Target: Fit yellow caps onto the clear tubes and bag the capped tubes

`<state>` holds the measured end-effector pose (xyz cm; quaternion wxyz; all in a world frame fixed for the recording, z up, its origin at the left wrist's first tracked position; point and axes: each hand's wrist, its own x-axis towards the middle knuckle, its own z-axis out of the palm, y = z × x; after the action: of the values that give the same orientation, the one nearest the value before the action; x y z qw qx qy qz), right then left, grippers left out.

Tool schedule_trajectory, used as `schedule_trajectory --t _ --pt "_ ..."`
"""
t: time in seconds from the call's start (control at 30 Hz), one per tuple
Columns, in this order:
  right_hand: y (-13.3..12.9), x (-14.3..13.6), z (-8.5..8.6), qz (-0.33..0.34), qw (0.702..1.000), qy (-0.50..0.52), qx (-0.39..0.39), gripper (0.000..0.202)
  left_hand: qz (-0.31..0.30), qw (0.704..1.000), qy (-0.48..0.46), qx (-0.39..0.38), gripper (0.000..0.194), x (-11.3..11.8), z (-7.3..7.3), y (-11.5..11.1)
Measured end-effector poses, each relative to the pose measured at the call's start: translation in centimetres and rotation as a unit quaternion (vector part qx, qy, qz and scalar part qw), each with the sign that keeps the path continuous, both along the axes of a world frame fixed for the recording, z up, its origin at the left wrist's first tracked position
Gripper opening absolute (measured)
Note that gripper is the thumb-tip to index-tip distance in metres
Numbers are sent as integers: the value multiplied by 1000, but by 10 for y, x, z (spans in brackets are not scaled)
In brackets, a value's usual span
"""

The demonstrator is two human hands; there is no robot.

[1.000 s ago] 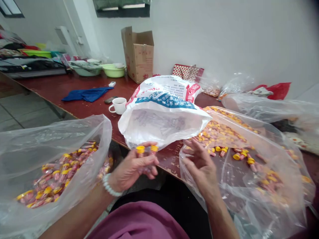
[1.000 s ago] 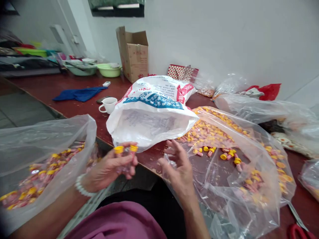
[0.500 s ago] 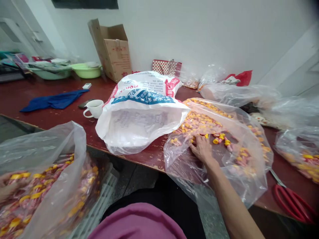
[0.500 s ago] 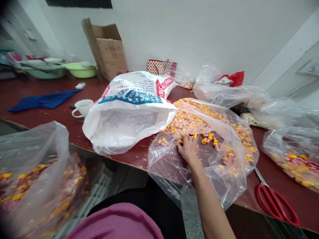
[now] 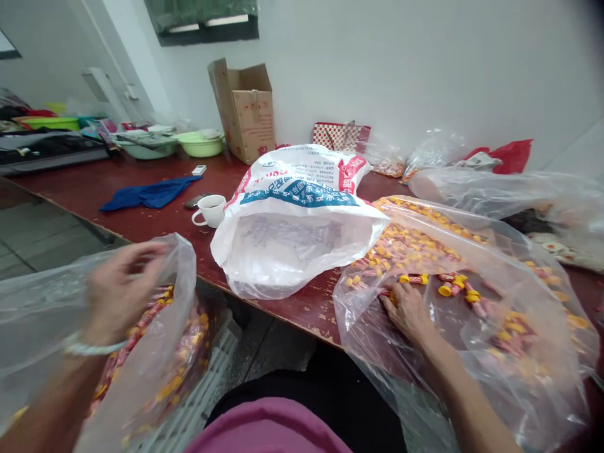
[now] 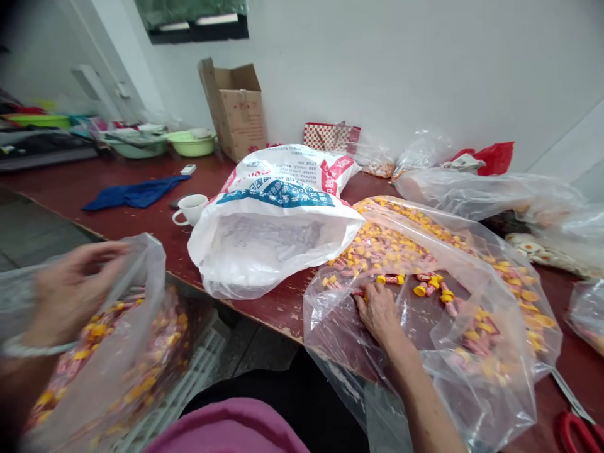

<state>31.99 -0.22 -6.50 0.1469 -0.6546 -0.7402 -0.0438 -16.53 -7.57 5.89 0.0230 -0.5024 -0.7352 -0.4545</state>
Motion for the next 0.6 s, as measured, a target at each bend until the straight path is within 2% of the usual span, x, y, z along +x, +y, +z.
schedule_trajectory --t 0.07,0.13,0.2,0.27,0.33,0.4,0.5,0.6 --pt "-3 -3 -3 1 1000 1 8 23 -180 982 55 9 20 61 2 33" --pt "-6 -4 -5 3 1000 2 15 22 -326 938 106 -54 37 117 -9 71" --pt "-9 -4 -8 11 1000 8 19 24 -371 898 175 -156 48 158 -26 110" --pt "-12 -3 -10 22 999 33 21 26 -367 890 186 -200 43 183 -43 142" --pt "-15 -2 -11 27 996 81 16 27 -355 886 185 -235 36 194 -56 164" --pt "-18 -4 -9 15 989 148 5 29 -353 878 184 -267 35 197 -64 175" --pt "-23 -11 1 -55 964 261 19 40 -369 866 179 -287 38 193 -71 179" --pt "-32 -16 16 -128 924 349 88 52 -378 870 164 -272 48 184 -75 172"
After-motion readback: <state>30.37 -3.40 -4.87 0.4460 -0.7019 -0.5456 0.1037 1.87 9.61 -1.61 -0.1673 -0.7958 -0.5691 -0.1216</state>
